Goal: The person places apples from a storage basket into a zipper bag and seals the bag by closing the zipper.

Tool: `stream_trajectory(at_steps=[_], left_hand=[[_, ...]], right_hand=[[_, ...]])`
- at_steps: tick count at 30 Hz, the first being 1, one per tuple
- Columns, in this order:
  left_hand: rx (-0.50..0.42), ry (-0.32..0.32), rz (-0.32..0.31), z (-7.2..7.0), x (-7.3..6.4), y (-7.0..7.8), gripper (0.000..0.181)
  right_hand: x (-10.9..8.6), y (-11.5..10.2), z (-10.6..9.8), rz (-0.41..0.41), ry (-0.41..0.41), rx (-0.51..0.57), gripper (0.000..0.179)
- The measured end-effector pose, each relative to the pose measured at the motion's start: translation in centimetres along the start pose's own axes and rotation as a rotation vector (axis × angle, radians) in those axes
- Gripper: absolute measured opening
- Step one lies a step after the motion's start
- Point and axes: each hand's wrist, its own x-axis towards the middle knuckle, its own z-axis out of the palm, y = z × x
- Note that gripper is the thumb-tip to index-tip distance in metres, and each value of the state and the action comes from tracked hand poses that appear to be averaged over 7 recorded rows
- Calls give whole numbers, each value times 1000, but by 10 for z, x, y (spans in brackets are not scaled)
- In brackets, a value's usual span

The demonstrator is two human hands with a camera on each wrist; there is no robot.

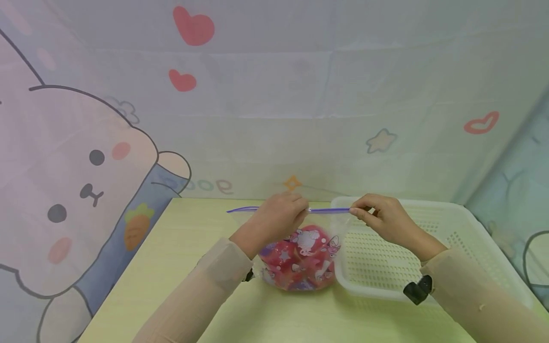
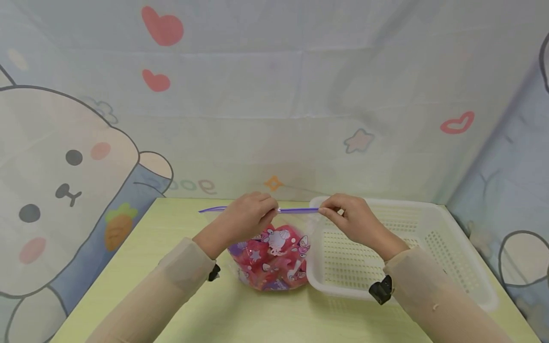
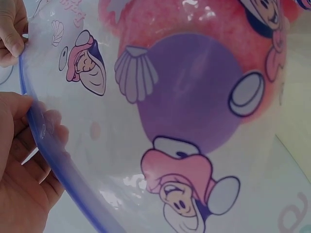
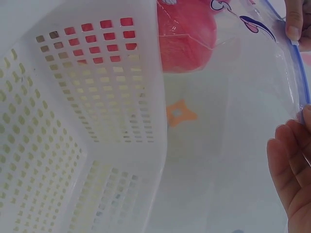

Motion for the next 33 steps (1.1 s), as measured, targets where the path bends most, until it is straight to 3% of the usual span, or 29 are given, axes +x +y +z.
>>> stream_trajectory(at_steps=[22,33], left_hand=[[-3,-47,-24,-3,-4,-2,8],[-1,-12,-14,-2,-7,-4,8]], right_hand=[[-2,2,1,8,7,-1,8],[-2,0,1,25,3,5,8]])
